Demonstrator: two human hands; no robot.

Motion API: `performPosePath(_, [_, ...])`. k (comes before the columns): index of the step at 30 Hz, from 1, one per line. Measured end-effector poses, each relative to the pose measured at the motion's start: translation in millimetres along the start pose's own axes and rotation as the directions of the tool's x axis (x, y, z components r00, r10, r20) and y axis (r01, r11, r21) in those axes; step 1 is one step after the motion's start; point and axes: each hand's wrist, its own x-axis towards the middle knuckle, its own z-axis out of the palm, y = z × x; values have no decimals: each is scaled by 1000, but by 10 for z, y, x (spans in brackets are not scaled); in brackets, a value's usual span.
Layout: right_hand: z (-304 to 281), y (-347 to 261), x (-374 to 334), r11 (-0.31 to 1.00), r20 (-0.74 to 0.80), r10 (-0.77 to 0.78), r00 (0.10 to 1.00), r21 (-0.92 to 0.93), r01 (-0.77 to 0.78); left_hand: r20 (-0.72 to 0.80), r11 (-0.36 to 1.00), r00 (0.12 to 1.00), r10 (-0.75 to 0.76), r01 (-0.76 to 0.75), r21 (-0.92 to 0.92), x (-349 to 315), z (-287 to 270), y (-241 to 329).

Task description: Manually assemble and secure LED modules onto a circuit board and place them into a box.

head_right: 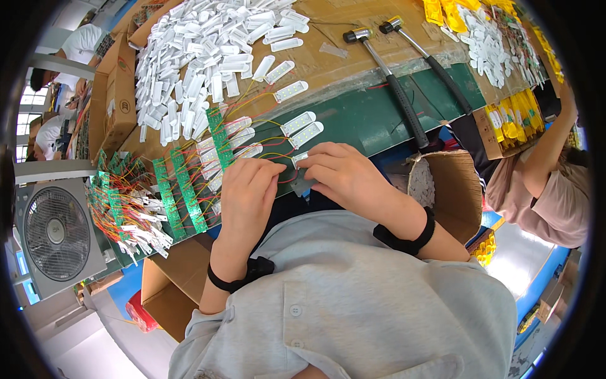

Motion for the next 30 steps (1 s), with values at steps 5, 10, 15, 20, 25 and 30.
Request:
performPosePath(5, [-14,19,-24,998,26,-18,1000,62,16,42,1000,999,-14,14,1,-37,63,21])
performPosePath(10, [-11,-6,-15,998,17,-5,1000,68,4,46,999,999,-23,24,-32,-57,154,23])
performPosePath(15, [-3,16,-29,996,11,-23,1000,92,22,31,999,999,-22,23,-40,-64,169,10])
performPosePath(20, [7,21,-26,991,7,-10,1000,130,9,7,998,999,-43,43,-52,-76,205,1])
performPosePath(25, [3,22,-33,980,14,19,1000,197,-21,-24,996,999,-45,44,-75,-95,246,-20])
performPosePath(30, [-3,0,-51,962,24,78,997,260,-81,-72,994,995,-63,56,-90,-135,268,-27])
